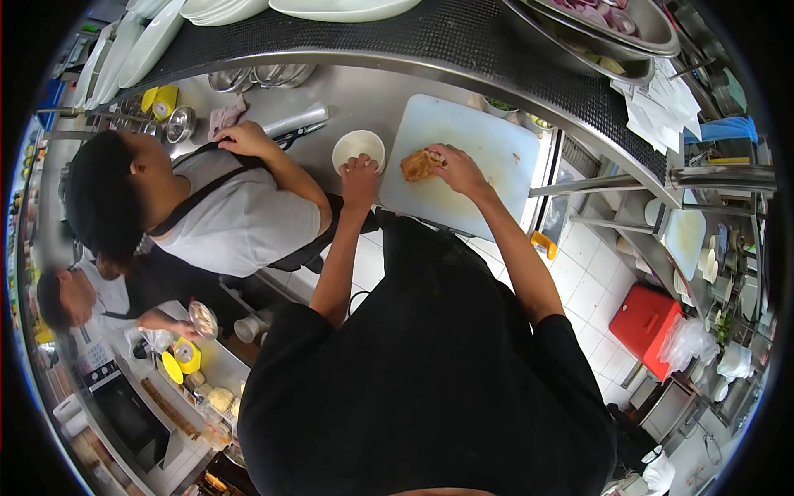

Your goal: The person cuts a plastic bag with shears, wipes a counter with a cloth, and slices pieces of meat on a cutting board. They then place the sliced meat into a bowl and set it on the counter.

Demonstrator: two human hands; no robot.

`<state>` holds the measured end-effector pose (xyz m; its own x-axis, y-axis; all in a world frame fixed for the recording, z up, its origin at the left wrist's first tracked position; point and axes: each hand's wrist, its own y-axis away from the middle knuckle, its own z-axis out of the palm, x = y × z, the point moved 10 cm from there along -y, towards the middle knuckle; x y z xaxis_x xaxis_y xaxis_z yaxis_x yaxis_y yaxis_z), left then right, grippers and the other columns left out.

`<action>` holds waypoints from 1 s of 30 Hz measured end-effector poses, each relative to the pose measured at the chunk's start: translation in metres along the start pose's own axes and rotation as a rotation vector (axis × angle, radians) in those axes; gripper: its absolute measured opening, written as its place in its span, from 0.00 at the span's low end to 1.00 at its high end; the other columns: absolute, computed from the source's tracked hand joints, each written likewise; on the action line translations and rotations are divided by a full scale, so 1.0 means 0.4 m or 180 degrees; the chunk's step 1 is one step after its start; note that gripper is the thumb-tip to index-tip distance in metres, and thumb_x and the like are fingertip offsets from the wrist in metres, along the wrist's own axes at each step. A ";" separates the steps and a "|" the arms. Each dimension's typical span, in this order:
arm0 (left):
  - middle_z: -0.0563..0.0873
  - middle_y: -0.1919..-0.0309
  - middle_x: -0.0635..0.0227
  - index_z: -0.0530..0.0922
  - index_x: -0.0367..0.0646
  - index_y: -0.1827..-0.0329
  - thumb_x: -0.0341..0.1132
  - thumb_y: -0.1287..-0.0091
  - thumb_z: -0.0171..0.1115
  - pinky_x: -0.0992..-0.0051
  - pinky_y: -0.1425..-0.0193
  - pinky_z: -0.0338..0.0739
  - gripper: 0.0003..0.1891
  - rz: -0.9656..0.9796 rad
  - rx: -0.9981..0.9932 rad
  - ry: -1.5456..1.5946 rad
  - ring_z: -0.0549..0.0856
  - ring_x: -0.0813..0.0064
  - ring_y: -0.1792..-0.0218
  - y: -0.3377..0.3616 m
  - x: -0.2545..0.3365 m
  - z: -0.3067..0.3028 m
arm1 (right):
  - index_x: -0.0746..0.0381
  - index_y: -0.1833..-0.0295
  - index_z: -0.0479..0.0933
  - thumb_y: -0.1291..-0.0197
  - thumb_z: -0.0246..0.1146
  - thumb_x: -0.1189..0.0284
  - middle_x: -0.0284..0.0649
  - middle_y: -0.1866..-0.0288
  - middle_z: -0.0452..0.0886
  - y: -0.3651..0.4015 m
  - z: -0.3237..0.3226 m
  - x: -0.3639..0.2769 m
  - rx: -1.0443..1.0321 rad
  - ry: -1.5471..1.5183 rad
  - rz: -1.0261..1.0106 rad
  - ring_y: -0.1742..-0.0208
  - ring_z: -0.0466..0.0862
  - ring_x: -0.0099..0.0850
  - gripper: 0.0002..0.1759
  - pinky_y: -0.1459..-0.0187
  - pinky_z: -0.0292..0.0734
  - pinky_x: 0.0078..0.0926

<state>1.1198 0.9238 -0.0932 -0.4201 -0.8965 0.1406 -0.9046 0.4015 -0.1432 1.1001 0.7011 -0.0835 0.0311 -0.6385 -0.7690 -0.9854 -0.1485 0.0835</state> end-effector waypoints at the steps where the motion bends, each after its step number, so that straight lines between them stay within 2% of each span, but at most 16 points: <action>1: 0.81 0.47 0.67 0.85 0.50 0.53 0.35 0.38 0.70 0.56 0.39 0.70 0.11 0.0035 -0.0137 0.0122 0.79 0.61 0.43 0.006 0.005 0.009 | 0.58 0.35 0.75 0.39 0.70 0.70 0.48 0.42 0.82 0.002 -0.003 -0.001 0.0051 -0.0055 -0.0005 0.39 0.81 0.49 0.26 0.38 0.77 0.43; 5: 0.83 0.49 0.65 0.83 0.48 0.50 0.35 0.37 0.69 0.58 0.41 0.73 0.13 0.0006 -0.0382 0.1059 0.82 0.58 0.45 0.023 0.000 0.057 | 0.60 0.33 0.74 0.37 0.69 0.71 0.48 0.41 0.81 0.013 0.002 0.007 0.0129 -0.0157 -0.0018 0.40 0.81 0.50 0.26 0.38 0.77 0.44; 8: 0.84 0.49 0.63 0.82 0.47 0.48 0.33 0.37 0.68 0.57 0.42 0.75 0.14 -0.0033 -0.0220 0.0846 0.82 0.56 0.45 0.036 0.011 0.030 | 0.60 0.34 0.75 0.37 0.68 0.71 0.48 0.40 0.81 0.020 0.010 0.006 0.0165 -0.0190 -0.0014 0.39 0.81 0.50 0.26 0.38 0.77 0.43; 11: 0.85 0.54 0.62 0.83 0.47 0.49 0.30 0.35 0.65 0.57 0.43 0.75 0.12 -0.0077 0.0060 0.0644 0.83 0.56 0.46 0.029 0.003 -0.001 | 0.61 0.34 0.75 0.37 0.68 0.72 0.48 0.39 0.80 0.017 0.016 0.010 0.0233 -0.0212 0.0011 0.39 0.81 0.50 0.25 0.38 0.77 0.43; 14: 0.86 0.59 0.62 0.84 0.46 0.51 0.28 0.35 0.63 0.58 0.43 0.74 0.11 -0.0228 -0.0087 0.0739 0.84 0.55 0.48 -0.003 -0.018 -0.011 | 0.61 0.34 0.76 0.37 0.68 0.72 0.48 0.39 0.80 0.018 0.017 0.009 0.0211 -0.0267 0.0047 0.38 0.80 0.50 0.24 0.37 0.77 0.43; 15: 0.87 0.60 0.62 0.84 0.45 0.53 0.28 0.35 0.63 0.57 0.44 0.74 0.09 -0.0153 0.0137 0.0862 0.84 0.55 0.50 -0.024 -0.007 -0.050 | 0.61 0.34 0.76 0.36 0.68 0.72 0.48 0.39 0.80 0.017 0.014 0.008 0.0198 -0.0289 0.0062 0.38 0.80 0.50 0.24 0.37 0.76 0.43; 18: 0.87 0.61 0.62 0.84 0.43 0.57 0.27 0.36 0.64 0.57 0.46 0.75 0.06 0.0155 0.0643 0.1138 0.84 0.55 0.52 -0.095 0.043 -0.163 | 0.61 0.34 0.75 0.36 0.68 0.72 0.48 0.42 0.81 0.018 0.010 0.006 0.0362 -0.0182 -0.0154 0.48 0.86 0.45 0.25 0.44 0.81 0.40; 20: 0.88 0.58 0.62 0.84 0.43 0.57 0.27 0.36 0.64 0.58 0.46 0.76 0.06 0.0452 0.0775 0.1187 0.84 0.54 0.52 -0.158 0.101 -0.204 | 0.61 0.33 0.75 0.36 0.68 0.72 0.48 0.41 0.81 0.022 0.013 0.010 0.0409 -0.0205 -0.0187 0.48 0.85 0.46 0.25 0.44 0.81 0.40; 23: 0.89 0.55 0.62 0.84 0.42 0.57 0.26 0.36 0.65 0.59 0.42 0.77 0.06 0.1427 0.0649 0.1431 0.84 0.54 0.49 -0.256 0.188 -0.138 | 0.60 0.32 0.75 0.35 0.68 0.72 0.48 0.41 0.81 0.028 0.015 0.004 0.0496 -0.0137 -0.0230 0.47 0.85 0.46 0.26 0.44 0.81 0.39; 26: 0.89 0.53 0.63 0.85 0.42 0.57 0.27 0.37 0.67 0.60 0.34 0.75 0.07 0.1840 -0.0184 0.1818 0.83 0.55 0.43 -0.326 0.249 -0.018 | 0.60 0.32 0.74 0.35 0.68 0.72 0.48 0.40 0.81 0.034 0.016 -0.003 0.0528 -0.0170 -0.0170 0.46 0.84 0.47 0.26 0.44 0.81 0.39; 29: 0.87 0.48 0.60 0.85 0.43 0.52 0.27 0.35 0.66 0.59 0.29 0.73 0.10 0.1793 -0.0637 0.1827 0.81 0.55 0.38 -0.334 0.263 0.022 | 0.60 0.31 0.74 0.35 0.68 0.71 0.48 0.41 0.81 0.038 0.014 -0.002 0.0532 -0.0266 -0.0137 0.45 0.84 0.47 0.26 0.45 0.81 0.39; 30: 0.86 0.45 0.59 0.84 0.43 0.49 0.28 0.34 0.66 0.59 0.29 0.73 0.11 0.1722 -0.0465 0.1913 0.80 0.55 0.36 -0.334 0.259 0.000 | 0.60 0.31 0.73 0.34 0.68 0.71 0.48 0.41 0.81 0.040 0.016 0.002 0.0531 -0.0303 -0.0137 0.45 0.84 0.48 0.26 0.45 0.81 0.38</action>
<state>1.1972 0.7772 -0.0594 -0.7302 -0.3355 0.5952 -0.5489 0.8068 -0.2186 1.0835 0.7032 -0.0868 0.0655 -0.5587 -0.8268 -0.9978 -0.0417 -0.0509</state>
